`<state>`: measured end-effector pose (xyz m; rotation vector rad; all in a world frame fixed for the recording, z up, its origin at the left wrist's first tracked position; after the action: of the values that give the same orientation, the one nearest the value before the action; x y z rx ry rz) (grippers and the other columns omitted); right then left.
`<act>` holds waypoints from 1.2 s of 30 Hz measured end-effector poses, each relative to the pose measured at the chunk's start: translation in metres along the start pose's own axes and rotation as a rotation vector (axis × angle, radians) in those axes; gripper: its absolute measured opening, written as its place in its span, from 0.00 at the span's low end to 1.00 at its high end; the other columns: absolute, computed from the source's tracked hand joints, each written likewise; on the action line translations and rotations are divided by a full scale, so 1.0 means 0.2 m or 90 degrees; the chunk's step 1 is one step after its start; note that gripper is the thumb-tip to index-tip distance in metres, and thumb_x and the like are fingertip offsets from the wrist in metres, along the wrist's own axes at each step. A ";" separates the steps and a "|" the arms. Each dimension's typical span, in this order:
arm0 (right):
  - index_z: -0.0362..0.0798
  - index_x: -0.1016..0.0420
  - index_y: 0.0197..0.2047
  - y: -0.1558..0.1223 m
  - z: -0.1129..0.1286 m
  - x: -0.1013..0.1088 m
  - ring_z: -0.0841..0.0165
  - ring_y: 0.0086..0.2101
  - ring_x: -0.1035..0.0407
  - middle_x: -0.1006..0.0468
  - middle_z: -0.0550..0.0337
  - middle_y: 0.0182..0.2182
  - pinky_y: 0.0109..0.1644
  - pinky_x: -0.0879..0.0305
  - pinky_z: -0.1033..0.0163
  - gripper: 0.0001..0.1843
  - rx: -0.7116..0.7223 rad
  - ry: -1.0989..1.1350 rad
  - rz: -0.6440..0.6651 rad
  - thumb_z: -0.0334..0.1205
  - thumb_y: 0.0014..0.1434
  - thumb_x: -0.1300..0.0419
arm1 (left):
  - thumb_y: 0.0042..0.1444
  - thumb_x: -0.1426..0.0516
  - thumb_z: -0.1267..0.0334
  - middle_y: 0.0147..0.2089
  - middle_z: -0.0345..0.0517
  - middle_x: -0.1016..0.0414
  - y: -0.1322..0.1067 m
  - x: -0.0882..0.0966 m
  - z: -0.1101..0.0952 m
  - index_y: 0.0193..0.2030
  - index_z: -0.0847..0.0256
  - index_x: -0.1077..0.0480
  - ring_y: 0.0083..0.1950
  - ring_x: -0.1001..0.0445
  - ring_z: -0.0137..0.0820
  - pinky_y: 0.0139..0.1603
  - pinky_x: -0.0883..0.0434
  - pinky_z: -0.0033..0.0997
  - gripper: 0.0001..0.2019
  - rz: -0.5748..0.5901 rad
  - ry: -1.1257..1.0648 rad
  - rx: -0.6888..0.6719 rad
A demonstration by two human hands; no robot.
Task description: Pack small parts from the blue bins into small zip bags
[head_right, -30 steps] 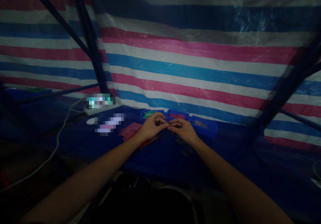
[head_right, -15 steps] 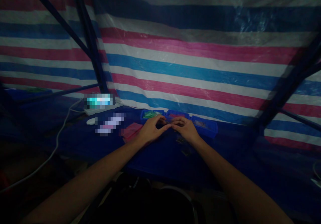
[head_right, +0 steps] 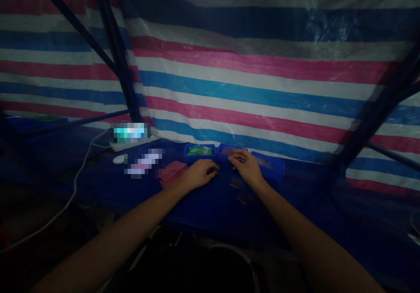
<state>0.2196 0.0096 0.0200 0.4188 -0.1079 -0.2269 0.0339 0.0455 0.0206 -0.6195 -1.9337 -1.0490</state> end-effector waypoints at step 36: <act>0.47 0.21 0.29 0.06 0.17 0.42 0.52 0.35 0.28 0.22 0.43 0.27 0.43 0.36 0.48 0.23 0.177 -0.964 -0.139 0.55 0.64 0.44 | 0.64 0.43 0.53 0.49 0.55 0.23 -0.03 0.07 -0.29 0.50 0.59 0.23 0.56 0.28 0.46 0.61 0.36 0.48 0.15 -0.038 0.005 -0.096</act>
<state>0.2973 -0.0131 0.0610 0.4566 -1.5981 -0.7152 0.0481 -0.0066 0.0479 -0.6436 -1.8888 -1.2408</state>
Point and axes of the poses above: each hand's wrist, its own y-axis towards the middle knuckle, its own x-axis out of the back of the hand, z = x × y, the point moved 7 cm from there along y, towards the middle knuckle
